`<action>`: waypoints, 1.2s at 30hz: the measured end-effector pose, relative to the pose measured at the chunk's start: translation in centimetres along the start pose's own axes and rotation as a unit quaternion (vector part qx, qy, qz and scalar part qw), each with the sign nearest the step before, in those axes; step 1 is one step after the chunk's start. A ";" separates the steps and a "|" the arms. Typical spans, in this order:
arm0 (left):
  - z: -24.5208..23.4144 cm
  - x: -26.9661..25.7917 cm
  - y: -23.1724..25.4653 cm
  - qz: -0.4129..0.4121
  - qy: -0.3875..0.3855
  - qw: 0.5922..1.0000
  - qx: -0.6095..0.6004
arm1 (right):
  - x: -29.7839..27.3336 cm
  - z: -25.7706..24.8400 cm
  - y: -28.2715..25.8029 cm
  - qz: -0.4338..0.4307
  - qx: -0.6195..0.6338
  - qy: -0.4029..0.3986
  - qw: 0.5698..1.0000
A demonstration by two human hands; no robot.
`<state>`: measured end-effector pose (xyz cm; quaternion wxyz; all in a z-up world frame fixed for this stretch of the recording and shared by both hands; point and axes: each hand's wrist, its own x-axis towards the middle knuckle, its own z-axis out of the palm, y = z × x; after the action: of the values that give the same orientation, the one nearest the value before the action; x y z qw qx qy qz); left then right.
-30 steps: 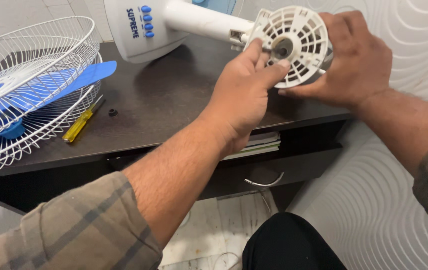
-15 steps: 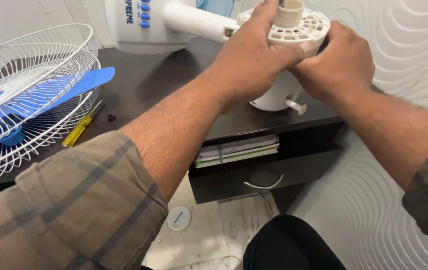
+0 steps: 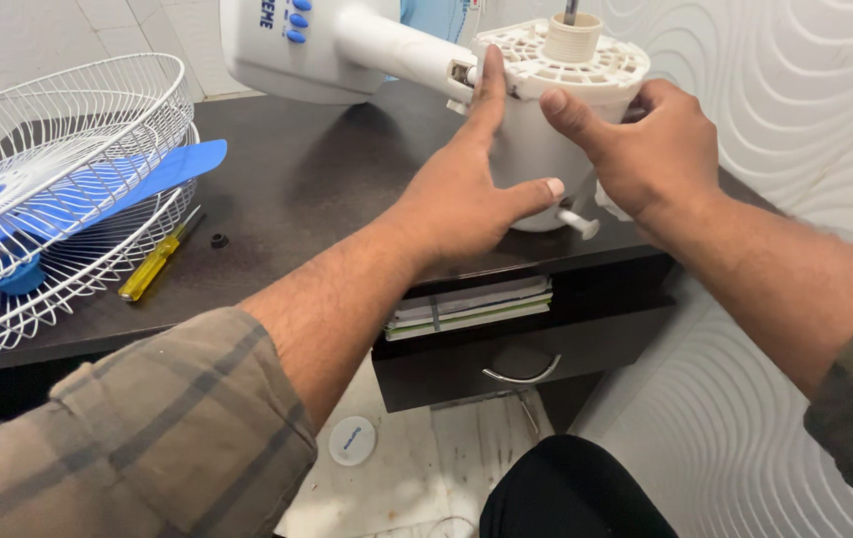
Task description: The person assembles a table fan by attaching the front wire cage to the motor housing, aligning the central hub, and securing it with a plastic nut. The fan blades and rear cage remain separate on the table.
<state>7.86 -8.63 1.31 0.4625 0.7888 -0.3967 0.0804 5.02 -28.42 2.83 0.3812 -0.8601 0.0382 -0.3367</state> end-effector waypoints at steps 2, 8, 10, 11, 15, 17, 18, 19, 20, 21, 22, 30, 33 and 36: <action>-0.5 0.0 0.0 0.005 0.006 1.000 -0.012 | -0.1 -0.1 -0.5 0.019 -0.029 -0.001 0.999; -2.4 -0.9 -0.7 0.008 0.025 0.999 -0.041 | -0.9 0.4 -2.0 0.010 -0.070 -0.016 0.997; -3.0 -1.4 -0.7 0.014 0.036 0.997 -0.062 | -1.3 0.6 -2.4 0.006 -0.044 -0.037 0.998; -3.4 -1.4 -0.7 0.014 0.038 0.997 -0.061 | -1.4 0.7 -2.7 0.009 -0.040 -0.038 0.998; -5.0 -1.5 -0.1 0.010 0.038 0.998 -0.043 | -2.3 1.6 -3.5 0.033 0.032 -0.064 0.997; -5.6 -1.3 0.2 -0.001 0.038 0.999 -0.027 | -2.5 1.9 -4.0 0.031 0.052 -0.073 0.996; -5.7 -1.5 0.3 -0.018 0.041 0.999 -0.022 | -2.6 2.0 -4.2 0.022 0.040 -0.075 0.996; -5.8 -1.6 0.3 -0.034 0.044 0.998 -0.016 | -2.6 2.2 -4.3 0.013 0.028 -0.078 0.996; -5.8 -1.9 0.2 -0.034 0.051 0.998 -0.011 | -2.5 2.4 -4.5 0.010 -0.001 -0.090 0.996; -5.9 -2.2 0.0 -0.034 0.059 0.998 -0.005 | -2.3 2.5 -4.6 0.006 -0.030 -0.102 0.994; -5.9 -2.6 -0.3 -0.035 0.067 0.997 0.000 | -2.1 2.7 -4.6 0.001 -0.060 -0.115 0.992; -6.5 -6.0 -2.9 -0.057 0.071 0.996 0.001 | -2.1 5.8 -3.0 0.029 0.079 -0.263 0.961; -6.3 -7.2 -3.1 -0.110 0.043 0.993 0.013 | -2.0 6.0 -2.4 0.060 0.078 -0.303 0.948; -6.0 -7.5 -3.1 -0.154 0.042 0.987 0.025 | -1.9 5.6 -1.8 0.090 0.081 -0.328 0.937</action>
<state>6.41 1.07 -1.07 0.4658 0.8477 -0.2486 0.0507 6.56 -22.99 0.31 0.4696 -0.8820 -0.0388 -0.0023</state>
